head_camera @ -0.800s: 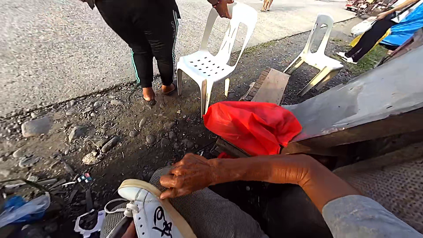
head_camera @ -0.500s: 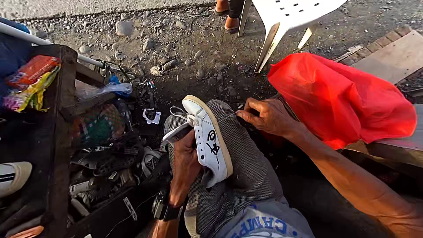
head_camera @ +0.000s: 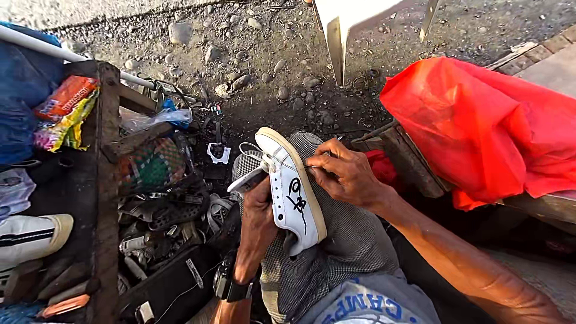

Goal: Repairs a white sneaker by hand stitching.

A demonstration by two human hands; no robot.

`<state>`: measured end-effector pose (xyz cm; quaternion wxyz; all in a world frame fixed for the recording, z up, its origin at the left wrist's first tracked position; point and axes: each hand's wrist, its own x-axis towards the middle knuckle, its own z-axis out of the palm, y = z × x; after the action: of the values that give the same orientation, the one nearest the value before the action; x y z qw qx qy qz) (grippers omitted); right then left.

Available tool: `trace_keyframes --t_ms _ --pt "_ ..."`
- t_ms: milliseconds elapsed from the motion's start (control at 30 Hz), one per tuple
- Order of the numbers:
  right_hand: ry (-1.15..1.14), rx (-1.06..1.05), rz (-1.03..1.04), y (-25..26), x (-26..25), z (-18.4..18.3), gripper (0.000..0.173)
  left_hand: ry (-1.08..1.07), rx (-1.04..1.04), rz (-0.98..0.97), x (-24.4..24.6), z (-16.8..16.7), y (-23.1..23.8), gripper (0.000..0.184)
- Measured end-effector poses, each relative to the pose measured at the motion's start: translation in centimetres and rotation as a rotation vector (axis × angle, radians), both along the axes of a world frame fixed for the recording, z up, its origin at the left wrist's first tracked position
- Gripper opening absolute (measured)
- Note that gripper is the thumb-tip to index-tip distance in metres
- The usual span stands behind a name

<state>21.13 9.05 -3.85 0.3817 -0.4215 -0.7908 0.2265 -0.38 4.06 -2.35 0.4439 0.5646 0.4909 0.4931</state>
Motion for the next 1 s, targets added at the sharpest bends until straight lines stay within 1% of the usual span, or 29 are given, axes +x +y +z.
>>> trace_keyframes --t_ms 67,167,300,367,433,467,500,533,600,667,733,800,867,933,1000 --pt "0.048 -0.052 0.016 0.0 0.1 0.1 0.021 0.004 -0.015 -0.004 -0.1 0.1 0.0 0.013" --pt "0.158 -0.211 0.059 -0.1 1.0 0.8 0.022 0.002 -0.035 -0.009 -0.1 0.3 0.0 0.012" --pt "0.263 -0.211 0.073 -0.4 2.1 0.9 0.022 -0.027 -0.040 -0.009 0.0 0.3 0.0 0.012" --pt "0.229 -0.205 0.081 -0.4 2.2 0.5 0.023 -0.037 -0.037 -0.013 0.0 0.2 0.0 0.012" --pt "0.106 -0.150 0.066 -0.3 1.6 -0.1 0.025 -0.039 -0.045 -0.014 0.1 0.2 0.0 0.013" --pt "0.069 -0.110 0.061 -0.3 1.2 -0.3 0.022 -0.039 -0.048 -0.012 0.1 0.2 0.0 0.013" --pt "0.092 -0.107 0.069 -0.2 0.9 -0.4 0.020 -0.041 -0.051 -0.013 0.1 0.2 0.0 0.013" --pt "0.183 -0.167 0.096 -0.2 0.7 -0.1 0.020 -0.043 -0.056 -0.015 0.1 0.2 0.0 0.013" --pt "0.497 -0.413 0.191 -0.3 0.9 1.1 0.022 -0.046 -0.066 -0.025 0.0 0.2 0.0 0.014" --pt "0.761 -0.628 0.286 -0.2 1.6 1.8 0.023 -0.036 -0.074 -0.029 -0.1 0.2 0.0 0.014" --pt "0.941 -0.726 0.320 -0.2 2.8 2.5 0.025 -0.028 -0.067 -0.030 -0.1 0.2 0.1 0.014" --pt "1.014 -0.743 0.262 -0.4 5.0 3.8 0.028 -0.026 -0.047 -0.029 0.0 0.1 0.0 0.014" --pt "0.992 -0.712 0.229 -0.6 6.9 5.2 0.029 -0.015 0.002 -0.020 0.2 -0.2 0.0 0.011" --pt "0.993 -0.702 0.243 -1.0 7.0 6.0 0.026 0.006 0.044 -0.011 0.4 -0.4 0.0 0.011" --pt "0.970 -0.739 0.273 -1.2 6.7 5.8 0.020 0.029 0.059 0.013 0.4 -0.5 -0.2 0.011"
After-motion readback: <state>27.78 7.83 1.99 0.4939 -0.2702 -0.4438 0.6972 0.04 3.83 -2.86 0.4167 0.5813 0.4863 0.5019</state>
